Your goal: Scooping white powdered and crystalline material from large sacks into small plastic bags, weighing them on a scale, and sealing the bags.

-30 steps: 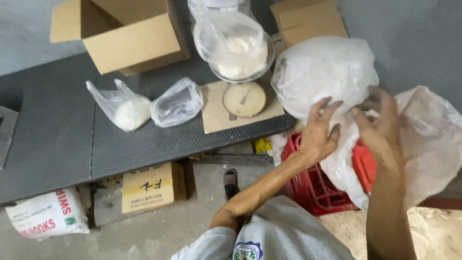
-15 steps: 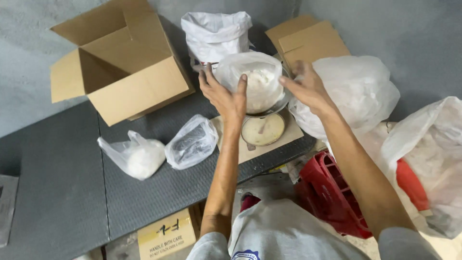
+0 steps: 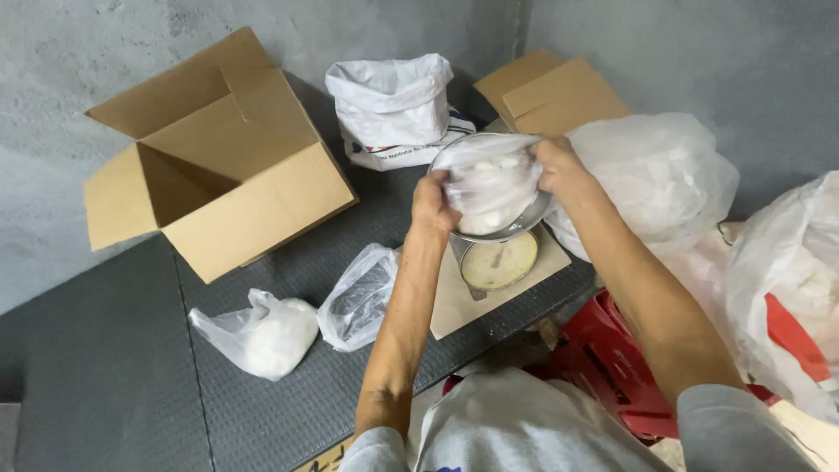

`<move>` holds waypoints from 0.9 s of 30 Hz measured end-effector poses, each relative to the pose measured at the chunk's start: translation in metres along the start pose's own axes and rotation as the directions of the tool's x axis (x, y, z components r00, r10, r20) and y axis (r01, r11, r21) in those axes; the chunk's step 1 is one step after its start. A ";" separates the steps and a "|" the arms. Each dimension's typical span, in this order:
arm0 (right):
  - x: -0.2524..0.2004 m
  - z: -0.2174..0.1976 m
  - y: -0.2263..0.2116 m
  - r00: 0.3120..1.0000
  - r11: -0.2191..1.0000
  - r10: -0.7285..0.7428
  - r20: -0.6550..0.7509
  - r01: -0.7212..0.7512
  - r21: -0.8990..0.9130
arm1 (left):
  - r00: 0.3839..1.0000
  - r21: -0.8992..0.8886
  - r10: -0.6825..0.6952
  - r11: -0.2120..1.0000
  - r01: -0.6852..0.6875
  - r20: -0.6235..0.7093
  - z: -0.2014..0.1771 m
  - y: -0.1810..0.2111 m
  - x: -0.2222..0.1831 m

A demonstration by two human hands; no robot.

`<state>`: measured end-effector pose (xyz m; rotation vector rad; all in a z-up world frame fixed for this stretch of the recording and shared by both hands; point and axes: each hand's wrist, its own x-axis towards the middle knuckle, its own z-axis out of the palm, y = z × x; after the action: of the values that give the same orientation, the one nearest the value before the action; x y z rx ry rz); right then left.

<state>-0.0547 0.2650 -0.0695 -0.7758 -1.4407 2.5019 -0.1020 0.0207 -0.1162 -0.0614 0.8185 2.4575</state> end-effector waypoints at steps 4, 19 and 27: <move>0.025 -0.009 0.001 0.995 0.990 0.098 0.027 -0.100 0.096 | 0.982 -0.179 -0.174 0.971 0.158 -0.076 0.049 0.009 -0.019; -0.096 0.054 -0.081 0.905 0.983 -0.186 0.383 0.171 0.073 | 0.988 -0.228 0.155 0.962 -0.147 0.016 0.072 0.029 -0.056; -0.142 0.043 -0.028 0.897 0.973 0.096 0.432 0.006 -0.230 | 0.983 -0.078 -0.019 0.997 0.005 -0.181 0.110 0.037 -0.139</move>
<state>0.0417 0.1941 0.0223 -0.2705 -1.8947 2.7000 0.0114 -0.0086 0.0226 -0.3220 0.7954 2.4977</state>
